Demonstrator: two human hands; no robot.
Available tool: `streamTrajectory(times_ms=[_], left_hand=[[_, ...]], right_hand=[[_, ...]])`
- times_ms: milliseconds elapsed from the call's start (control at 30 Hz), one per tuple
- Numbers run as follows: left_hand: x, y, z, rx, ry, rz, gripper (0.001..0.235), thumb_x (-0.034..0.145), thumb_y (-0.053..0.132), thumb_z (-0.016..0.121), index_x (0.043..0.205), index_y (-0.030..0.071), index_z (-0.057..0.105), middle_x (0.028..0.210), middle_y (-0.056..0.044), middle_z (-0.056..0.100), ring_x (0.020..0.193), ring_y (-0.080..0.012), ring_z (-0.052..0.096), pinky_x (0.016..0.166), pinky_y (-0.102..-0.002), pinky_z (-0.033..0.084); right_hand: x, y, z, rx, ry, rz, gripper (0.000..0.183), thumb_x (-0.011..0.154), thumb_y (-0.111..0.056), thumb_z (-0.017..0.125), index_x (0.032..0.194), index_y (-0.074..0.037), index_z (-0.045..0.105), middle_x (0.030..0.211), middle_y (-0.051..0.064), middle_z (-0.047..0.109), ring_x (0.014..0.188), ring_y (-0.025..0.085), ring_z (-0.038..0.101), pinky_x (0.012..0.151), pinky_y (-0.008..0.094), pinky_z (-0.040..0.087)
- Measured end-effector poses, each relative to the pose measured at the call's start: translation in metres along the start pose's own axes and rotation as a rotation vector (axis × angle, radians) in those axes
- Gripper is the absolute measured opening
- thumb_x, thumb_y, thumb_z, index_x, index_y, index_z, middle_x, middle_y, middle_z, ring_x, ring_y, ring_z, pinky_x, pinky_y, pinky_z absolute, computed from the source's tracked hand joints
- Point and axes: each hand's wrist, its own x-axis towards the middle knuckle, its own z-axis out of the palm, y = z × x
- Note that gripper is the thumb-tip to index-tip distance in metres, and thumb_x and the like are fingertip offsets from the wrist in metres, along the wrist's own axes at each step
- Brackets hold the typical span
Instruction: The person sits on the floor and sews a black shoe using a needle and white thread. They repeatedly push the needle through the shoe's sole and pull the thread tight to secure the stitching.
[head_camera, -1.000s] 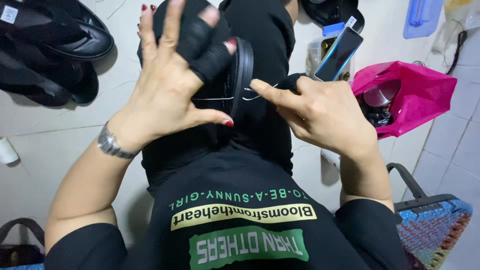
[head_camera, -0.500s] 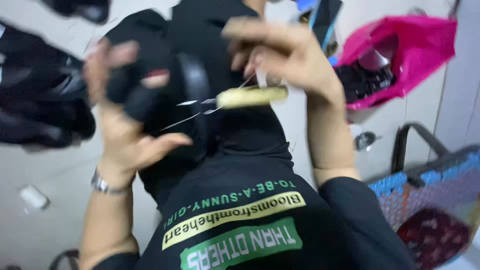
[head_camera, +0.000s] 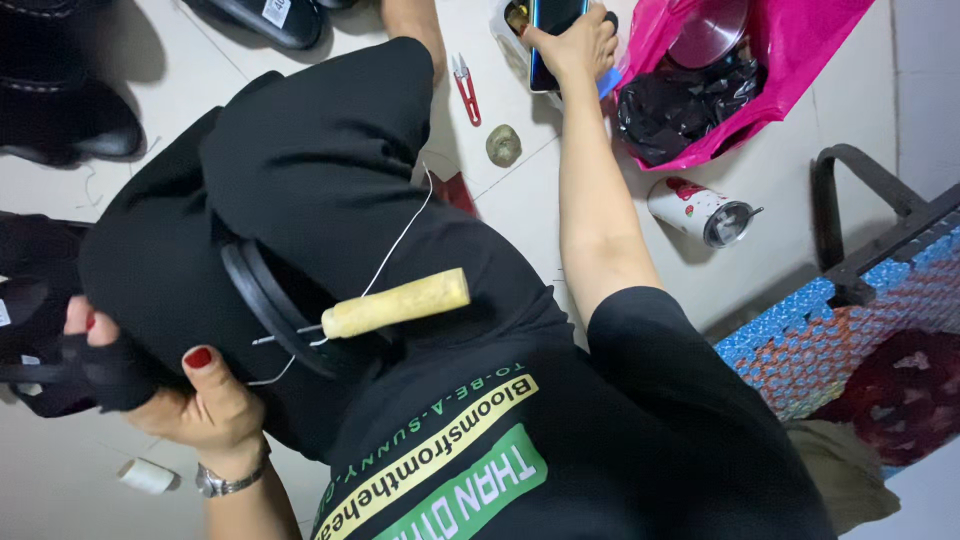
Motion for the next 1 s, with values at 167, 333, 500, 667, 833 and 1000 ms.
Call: streamTrajectory(times_ms=[167, 333, 500, 667, 833, 1000], left_hand=[[0.008, 0.004, -0.001, 0.063, -0.003, 0.026, 0.051, 0.109, 0.028, 0.047, 0.151, 0.0, 0.037, 0.153, -0.025, 0.037, 0.144, -0.044, 0.036, 0.128, -0.06, 0.027], [0.007, 0.003, 0.002, 0.046, 0.003, 0.01, 0.051, 0.109, 0.026, 0.047, 0.152, 0.0, 0.037, 0.154, -0.022, 0.037, 0.146, -0.0406, 0.034, 0.129, -0.057, 0.026], [0.003, 0.004, 0.004, 0.029, 0.018, 0.024, 0.049, 0.11, 0.027, 0.048, 0.15, 0.001, 0.038, 0.15, -0.022, 0.036, 0.142, -0.0407, 0.036, 0.127, -0.057, 0.027], [-0.024, -0.004, -0.005, 0.119, 0.01, 0.293, 0.049, 0.107, -0.015, 0.042, 0.151, 0.001, 0.029, 0.143, -0.034, 0.041, 0.137, -0.0551, 0.04, 0.124, -0.067, 0.026], [-0.055, 0.028, -0.015, 0.077, -0.045, 0.181, 0.038, 0.109, 0.012, 0.048, 0.14, -0.01, 0.042, 0.13, -0.034, 0.049, 0.124, -0.0517, 0.051, 0.116, -0.062, 0.042], [-0.072, 0.035, -0.037, 0.239, -0.236, 0.172, 0.019, 0.098, -0.005, 0.073, 0.107, -0.019, 0.064, 0.107, -0.038, 0.068, 0.093, -0.0536, 0.069, 0.086, -0.054, 0.056]], right_hand=[[0.001, -0.001, 0.008, -0.054, 0.082, -0.004, 0.116, 0.046, -0.094, 0.089, 0.127, -0.016, 0.059, 0.124, 0.018, 0.06, 0.124, 0.041, 0.051, 0.103, 0.054, 0.041], [0.004, 0.0, 0.008, -0.056, 0.054, -0.005, 0.103, 0.05, -0.079, 0.09, 0.127, -0.018, 0.06, 0.132, 0.017, 0.056, 0.127, 0.039, 0.048, 0.104, 0.054, 0.039], [-0.05, -0.018, -0.015, -0.106, 0.065, -0.141, 0.105, 0.066, -0.084, 0.088, 0.135, -0.013, 0.05, 0.128, 0.021, 0.056, 0.115, 0.047, 0.059, 0.091, 0.06, 0.048], [-0.225, -0.109, -0.2, 1.151, -0.714, -1.075, 0.025, 0.11, -0.012, 0.06, 0.135, -0.011, 0.056, 0.139, 0.004, 0.061, 0.134, 0.018, 0.057, 0.122, 0.035, 0.046], [-0.343, -0.113, -0.284, 0.392, -0.369, -1.616, 0.029, 0.093, -0.036, 0.058, 0.104, -0.01, 0.064, 0.067, 0.011, 0.062, 0.063, 0.036, 0.059, 0.056, 0.05, 0.041], [-0.388, -0.108, -0.258, 0.255, -0.059, -1.556, 0.023, 0.082, -0.014, 0.07, 0.105, -0.014, 0.065, 0.072, 0.001, 0.059, 0.061, 0.028, 0.057, 0.057, 0.043, 0.042]])
